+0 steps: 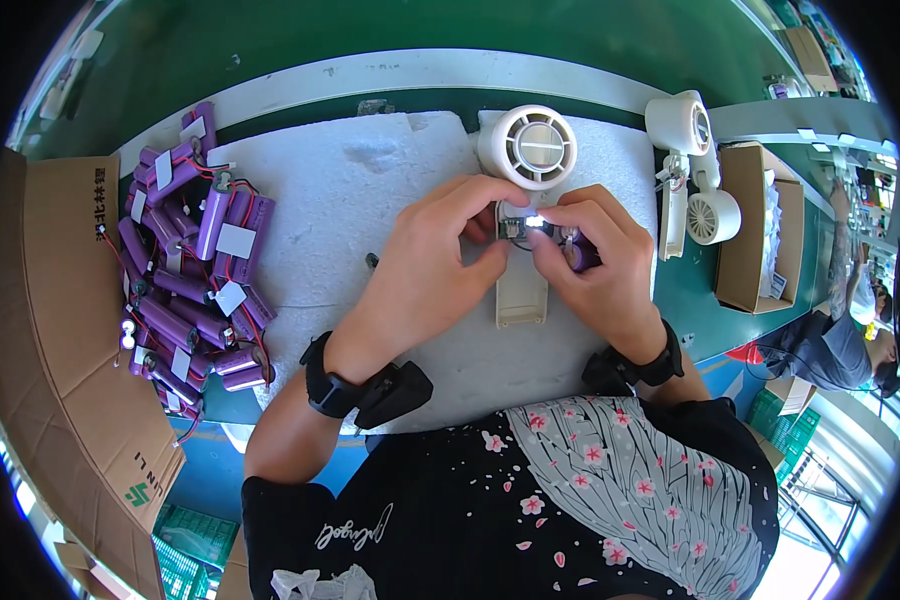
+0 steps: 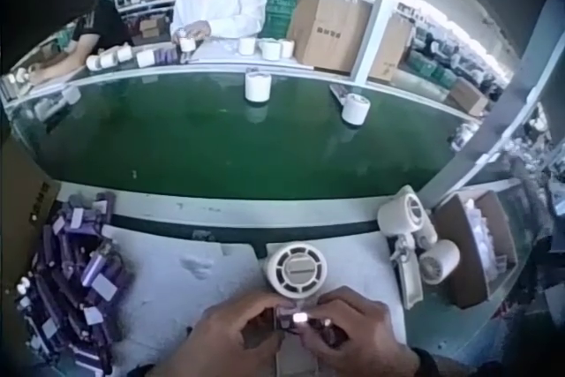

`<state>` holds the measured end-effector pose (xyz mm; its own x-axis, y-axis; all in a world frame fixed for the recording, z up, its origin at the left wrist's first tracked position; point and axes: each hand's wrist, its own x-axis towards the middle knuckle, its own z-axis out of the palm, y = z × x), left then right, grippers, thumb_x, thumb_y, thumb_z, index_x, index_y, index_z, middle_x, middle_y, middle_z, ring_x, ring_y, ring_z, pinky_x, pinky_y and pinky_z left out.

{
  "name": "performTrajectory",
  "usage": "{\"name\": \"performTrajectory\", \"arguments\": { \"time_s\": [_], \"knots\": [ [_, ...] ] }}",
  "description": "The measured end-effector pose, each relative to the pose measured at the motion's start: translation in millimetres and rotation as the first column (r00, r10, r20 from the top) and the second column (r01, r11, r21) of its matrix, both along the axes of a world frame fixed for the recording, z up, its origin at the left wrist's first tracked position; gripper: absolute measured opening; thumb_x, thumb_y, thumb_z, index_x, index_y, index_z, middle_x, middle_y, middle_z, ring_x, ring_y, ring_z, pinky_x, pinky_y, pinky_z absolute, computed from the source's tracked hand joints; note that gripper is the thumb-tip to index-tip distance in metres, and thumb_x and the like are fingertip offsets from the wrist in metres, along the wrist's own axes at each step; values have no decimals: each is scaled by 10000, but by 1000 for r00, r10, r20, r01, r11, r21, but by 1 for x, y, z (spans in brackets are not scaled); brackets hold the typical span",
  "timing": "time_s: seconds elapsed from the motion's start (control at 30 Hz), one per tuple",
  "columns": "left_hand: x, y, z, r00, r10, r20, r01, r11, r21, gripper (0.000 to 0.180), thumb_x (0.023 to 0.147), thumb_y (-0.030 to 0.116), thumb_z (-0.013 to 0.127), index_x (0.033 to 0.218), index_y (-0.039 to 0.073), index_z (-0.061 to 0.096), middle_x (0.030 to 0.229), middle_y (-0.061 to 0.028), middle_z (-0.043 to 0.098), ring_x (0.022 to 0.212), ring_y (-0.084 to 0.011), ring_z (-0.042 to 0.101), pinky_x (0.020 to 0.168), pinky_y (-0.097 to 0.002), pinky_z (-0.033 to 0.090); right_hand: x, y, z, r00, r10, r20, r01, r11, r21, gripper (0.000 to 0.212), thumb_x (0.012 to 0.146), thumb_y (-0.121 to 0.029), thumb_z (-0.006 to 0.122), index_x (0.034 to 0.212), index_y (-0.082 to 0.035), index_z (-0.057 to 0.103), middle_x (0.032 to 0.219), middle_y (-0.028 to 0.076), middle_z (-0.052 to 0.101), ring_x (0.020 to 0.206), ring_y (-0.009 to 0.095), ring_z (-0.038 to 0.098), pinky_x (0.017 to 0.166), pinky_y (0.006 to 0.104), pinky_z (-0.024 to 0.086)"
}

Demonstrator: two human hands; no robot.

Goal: The person assembles a handheld fan by plugging a battery pack into the circuit board and pressing it into the housing. They then fit the circuit board into its slot, test the device, and set it aside on the assembly line.

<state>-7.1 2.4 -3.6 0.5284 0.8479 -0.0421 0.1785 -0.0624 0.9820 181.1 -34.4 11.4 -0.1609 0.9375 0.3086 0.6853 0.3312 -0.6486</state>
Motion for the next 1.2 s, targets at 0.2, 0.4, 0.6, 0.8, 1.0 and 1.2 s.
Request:
{"name": "performTrajectory", "arguments": {
  "time_s": [0.2,0.4,0.6,0.8,1.0,1.2],
  "knots": [
    [-1,0,1,1000,-10,16,10,1000,3,380,781,-101,621,1143,10,590,956,-64,619,837,-126,602,766,-269,510,-1,-1,1,1000,4,15,-4,1000,13,201,727,-22,751,909,-19,668,848,75,629,570,112,554,497,231,438],
    [0,2,1,998,7,67,-7,1000,3,335,815,-84,619,1136,11,618,943,-66,643,823,-123,622,757,-272,516,-1,0,1,999,9,30,-10,1000,18,203,726,-25,755,912,-17,675,849,81,630,586,132,572,505,243,448],
    [-1,4,-1,1000,12,-15,-8,979,203,290,827,-68,623,1080,56,693,1010,-116,673,782,-190,675,699,-284,533,-2,4,7,998,-58,28,59,998,-35,192,728,-55,765,880,-41,647,832,64,615,605,163,591,547,262,482],
    [-2,6,-1,999,-10,-32,20,947,322,262,814,-41,633,1028,92,704,936,-143,647,763,-312,653,669,-360,520,6,4,14,1000,-14,-9,10,956,-293,262,724,-57,777,917,-17,603,786,30,581,655,97,510,605,236,433],
    [-1,4,0,1000,9,-23,-2,955,295,335,829,-86,605,1095,92,704,1060,-157,640,821,-261,676,709,-312,543,32,5,34,930,-10,-367,-285,609,-740,495,698,-65,801,1116,-35,538,1033,45,557,791,107,527,686,234,438],
    [-8,10,4,996,84,-8,-79,962,261,372,818,-97,604,1118,100,700,1108,-150,614,891,-247,664,746,-301,538,42,10,30,734,-88,-673,-552,500,-667,683,654,-34,814,1258,-20,495,1275,99,443,898,171,555,751,277,495]
  ]
}}
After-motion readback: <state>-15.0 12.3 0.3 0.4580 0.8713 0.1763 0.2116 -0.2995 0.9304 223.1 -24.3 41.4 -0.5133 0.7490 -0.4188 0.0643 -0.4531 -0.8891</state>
